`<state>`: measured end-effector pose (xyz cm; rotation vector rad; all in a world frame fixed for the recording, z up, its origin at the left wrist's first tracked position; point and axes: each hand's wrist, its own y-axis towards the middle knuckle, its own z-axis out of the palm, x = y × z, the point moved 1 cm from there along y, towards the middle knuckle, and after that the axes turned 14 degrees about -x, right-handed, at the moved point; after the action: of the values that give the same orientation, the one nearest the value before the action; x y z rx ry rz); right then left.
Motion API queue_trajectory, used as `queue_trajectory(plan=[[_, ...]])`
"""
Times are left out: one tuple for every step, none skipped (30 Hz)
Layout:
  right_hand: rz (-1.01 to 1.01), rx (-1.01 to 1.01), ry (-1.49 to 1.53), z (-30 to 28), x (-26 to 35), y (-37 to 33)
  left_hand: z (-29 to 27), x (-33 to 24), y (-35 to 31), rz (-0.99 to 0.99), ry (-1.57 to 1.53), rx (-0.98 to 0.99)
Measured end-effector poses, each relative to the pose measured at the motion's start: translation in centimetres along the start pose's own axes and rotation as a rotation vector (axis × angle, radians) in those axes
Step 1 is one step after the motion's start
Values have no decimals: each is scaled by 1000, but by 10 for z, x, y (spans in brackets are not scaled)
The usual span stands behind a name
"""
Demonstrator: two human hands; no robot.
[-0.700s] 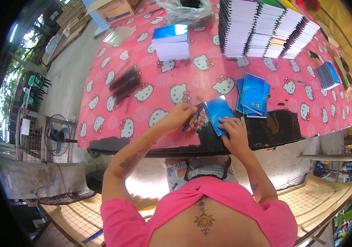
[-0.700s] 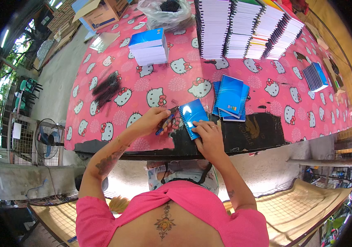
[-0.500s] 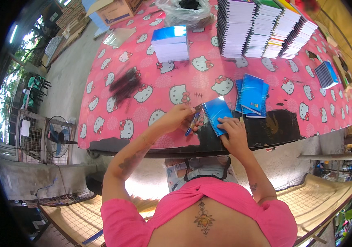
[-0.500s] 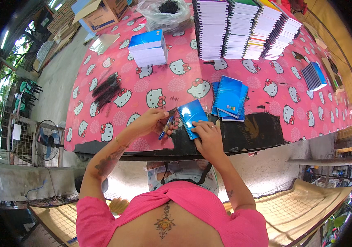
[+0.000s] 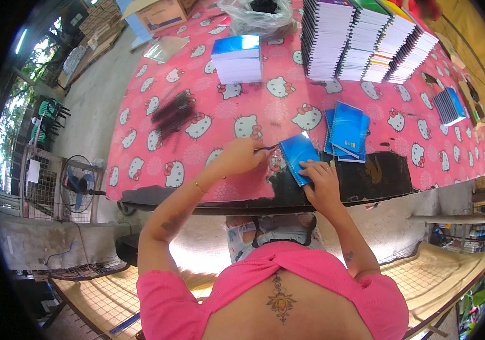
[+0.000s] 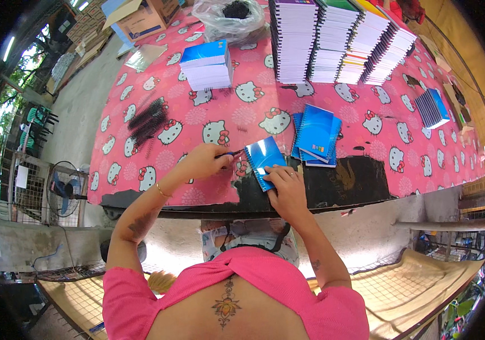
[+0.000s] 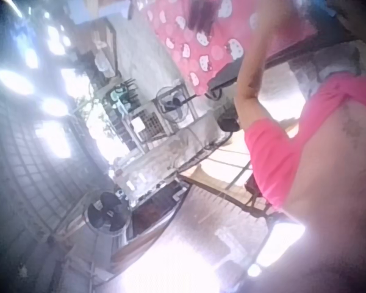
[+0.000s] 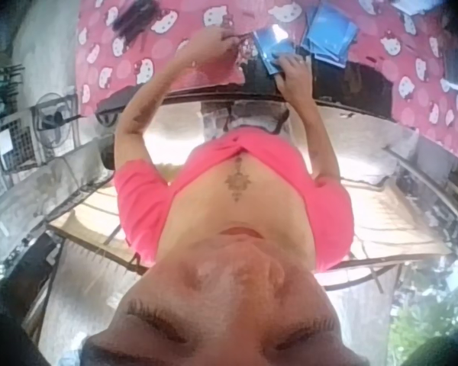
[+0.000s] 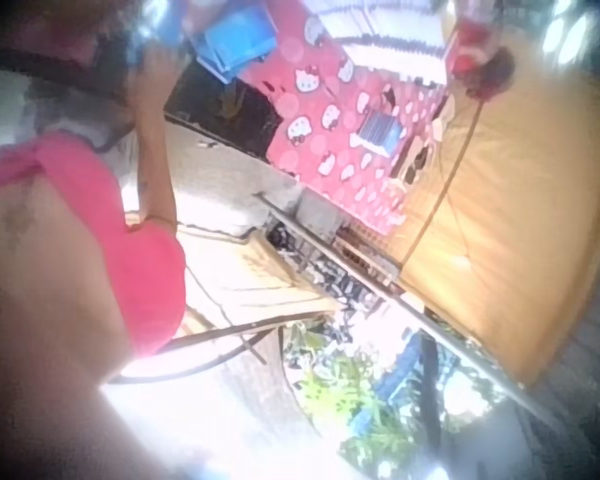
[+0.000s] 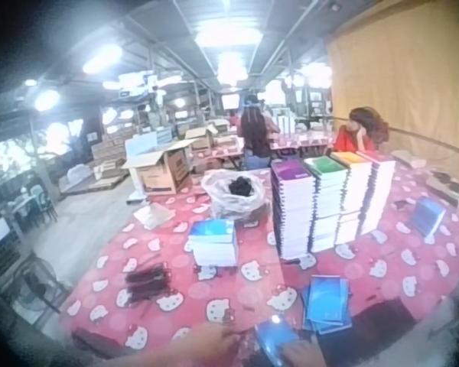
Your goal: The person wraps blue spiral-bound notebooks in clear plastic sleeves at a table. They pick up a notebook, slide it into a sleeve, and place the wrapped item on a growing stack. The workspace includes stacks of notebooks and plastic sleeves on a pink Hello Kitty tablecloth.
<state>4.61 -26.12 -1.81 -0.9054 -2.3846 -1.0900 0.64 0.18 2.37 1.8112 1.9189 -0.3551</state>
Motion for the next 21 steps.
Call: queue_trajectory(plan=[[-1, 15, -3, -1, -1, 0, -8, -5, 4, -151, -124, 104], [-1, 31, -7, 0, -1, 0, -12, -7, 7, -302, -249, 207], [-5, 27, -5, -1, -1, 0, -12, -7, 8, -302, -263, 211], [-8, 22, -4, -1, -1, 0, -12, -6, 9, -301, -277, 215], [-11, 18, -3, -1, -2, 0, -12, -6, 9, -300, -291, 219], [-6, 17, 2, 0, -2, -1, -13, -7, 10, -291, -268, 213], [0, 16, 7, 1, -3, -1, -14, -8, 9, -281, -246, 208], [5, 14, 12, 2, -3, -2, -15, -9, 9, -271, -224, 203], [6, 5, 13, 2, -2, -1, -14, -8, 10, -286, -233, 209], [7, -4, 15, 1, -1, -1, -13, -7, 10, -301, -242, 214], [8, -13, 16, 1, 0, 0, -12, -5, 10, -316, -252, 219], [3, -3, 13, 1, 0, 0, -8, -4, 7, -148, -107, 105], [-1, 7, 9, 1, -1, 0, -3, -4, 0, 20, 37, -10], [-7, 17, 6, 1, -1, 0, 2, -5, -6, 186, 182, -125], [-4, 19, 4, 1, -2, 0, 2, -12, -10, 161, 234, -126], [-1, 20, 2, 1, -2, -1, 4, -20, -13, 136, 285, -127], [1, 22, 1, 2, -2, -1, 2, -26, -14, 110, 337, -128], [1, 22, 3, 1, -3, -2, -4, -23, -10, -1, 188, -3], [-1, 20, 7, 2, -4, -2, -16, -14, -1, -113, 41, 120], [-3, 17, 11, 2, -4, -2, -25, -6, 1, -223, -107, 243], [-2, 14, 15, 2, -4, -2, -31, 4, -2, -229, -8, 152]])
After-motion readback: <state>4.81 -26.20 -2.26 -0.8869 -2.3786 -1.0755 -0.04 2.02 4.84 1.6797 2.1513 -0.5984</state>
